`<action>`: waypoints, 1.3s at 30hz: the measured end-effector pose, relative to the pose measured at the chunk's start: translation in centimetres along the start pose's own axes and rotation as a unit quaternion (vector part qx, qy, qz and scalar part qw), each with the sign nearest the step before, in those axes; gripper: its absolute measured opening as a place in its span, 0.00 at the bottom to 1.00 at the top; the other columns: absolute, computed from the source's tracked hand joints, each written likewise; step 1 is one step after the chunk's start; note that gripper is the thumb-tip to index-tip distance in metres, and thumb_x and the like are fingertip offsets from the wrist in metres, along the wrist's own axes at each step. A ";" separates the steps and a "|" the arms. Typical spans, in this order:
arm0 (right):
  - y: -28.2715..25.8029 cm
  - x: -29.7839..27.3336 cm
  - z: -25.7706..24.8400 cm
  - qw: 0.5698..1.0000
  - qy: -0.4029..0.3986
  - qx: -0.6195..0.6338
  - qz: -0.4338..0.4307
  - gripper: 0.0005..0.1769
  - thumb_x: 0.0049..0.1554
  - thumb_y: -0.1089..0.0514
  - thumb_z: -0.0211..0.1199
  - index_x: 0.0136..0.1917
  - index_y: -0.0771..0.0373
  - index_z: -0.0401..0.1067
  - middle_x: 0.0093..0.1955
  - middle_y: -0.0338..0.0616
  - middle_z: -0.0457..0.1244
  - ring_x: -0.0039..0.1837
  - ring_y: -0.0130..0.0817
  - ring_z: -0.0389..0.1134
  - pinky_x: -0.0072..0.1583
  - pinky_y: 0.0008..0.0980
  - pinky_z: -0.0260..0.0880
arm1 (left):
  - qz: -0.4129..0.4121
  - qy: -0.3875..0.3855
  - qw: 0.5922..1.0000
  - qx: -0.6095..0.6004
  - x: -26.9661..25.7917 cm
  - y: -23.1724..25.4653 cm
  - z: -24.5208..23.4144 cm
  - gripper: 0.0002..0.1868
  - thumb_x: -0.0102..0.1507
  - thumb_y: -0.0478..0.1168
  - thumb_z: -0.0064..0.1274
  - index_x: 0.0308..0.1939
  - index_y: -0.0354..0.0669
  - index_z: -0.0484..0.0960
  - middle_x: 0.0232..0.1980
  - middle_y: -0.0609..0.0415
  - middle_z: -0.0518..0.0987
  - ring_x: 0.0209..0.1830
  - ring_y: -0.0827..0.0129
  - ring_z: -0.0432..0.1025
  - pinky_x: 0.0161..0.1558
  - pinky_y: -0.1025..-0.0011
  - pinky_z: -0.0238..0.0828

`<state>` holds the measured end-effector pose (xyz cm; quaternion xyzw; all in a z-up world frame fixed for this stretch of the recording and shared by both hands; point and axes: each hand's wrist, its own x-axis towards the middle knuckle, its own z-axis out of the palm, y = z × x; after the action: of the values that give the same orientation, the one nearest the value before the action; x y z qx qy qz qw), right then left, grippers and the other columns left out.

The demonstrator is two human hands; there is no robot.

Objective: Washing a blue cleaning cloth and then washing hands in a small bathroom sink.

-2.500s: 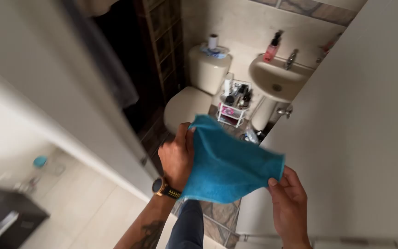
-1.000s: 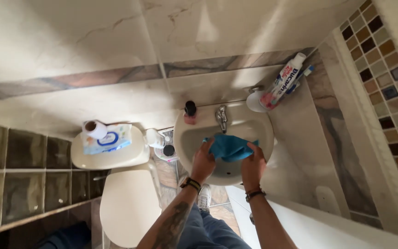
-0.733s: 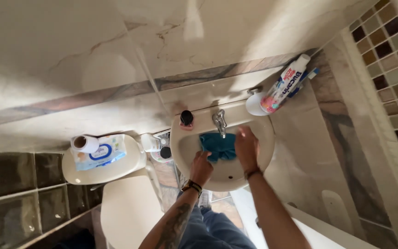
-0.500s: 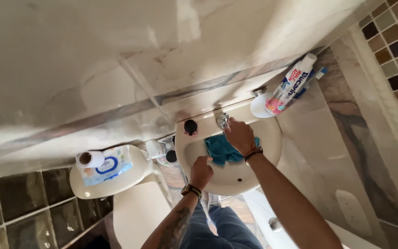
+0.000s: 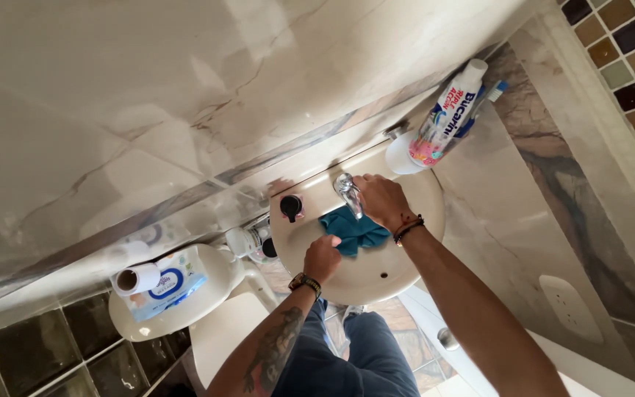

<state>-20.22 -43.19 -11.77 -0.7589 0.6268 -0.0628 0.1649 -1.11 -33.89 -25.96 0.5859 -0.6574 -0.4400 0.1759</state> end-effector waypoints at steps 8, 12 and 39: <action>6.5 -2.6 11.4 0.846 0.152 0.444 0.253 0.14 0.59 0.53 0.63 0.53 0.65 0.75 0.41 0.50 0.70 0.41 0.39 0.70 0.44 0.38 0.70 | 0.011 -0.016 0.999 -0.033 0.7 2.8 -1.8 0.21 0.56 0.30 0.45 0.53 0.38 0.80 0.54 0.39 0.80 0.52 0.45 0.74 0.56 0.55 0.70; 10.0 -5.2 25.8 0.903 0.218 0.286 0.236 0.12 0.52 0.60 0.62 0.50 0.63 0.75 0.39 0.51 0.70 0.41 0.45 0.73 0.43 0.40 0.73 | 0.037 -0.020 0.999 -0.028 1.0 3.4 -2.6 0.23 0.57 0.27 0.46 0.56 0.37 0.79 0.53 0.39 0.80 0.52 0.47 0.75 0.55 0.57 0.71; 5.3 -9.3 22.2 0.479 0.148 0.742 0.445 0.13 0.59 0.62 0.58 0.58 0.56 0.71 0.51 0.41 0.67 0.53 0.33 0.69 0.58 0.42 0.71 | -0.270 -0.005 0.858 -0.437 8.1 -0.9 7.2 0.20 0.64 0.45 0.59 0.57 0.42 0.80 0.48 0.61 0.82 0.44 0.77 0.74 0.46 0.73 0.71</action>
<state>-20.41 -31.21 -33.26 0.0469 0.6156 -0.5344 0.5773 -7.96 -38.62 -32.92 0.6009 -0.2138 -0.7156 0.2847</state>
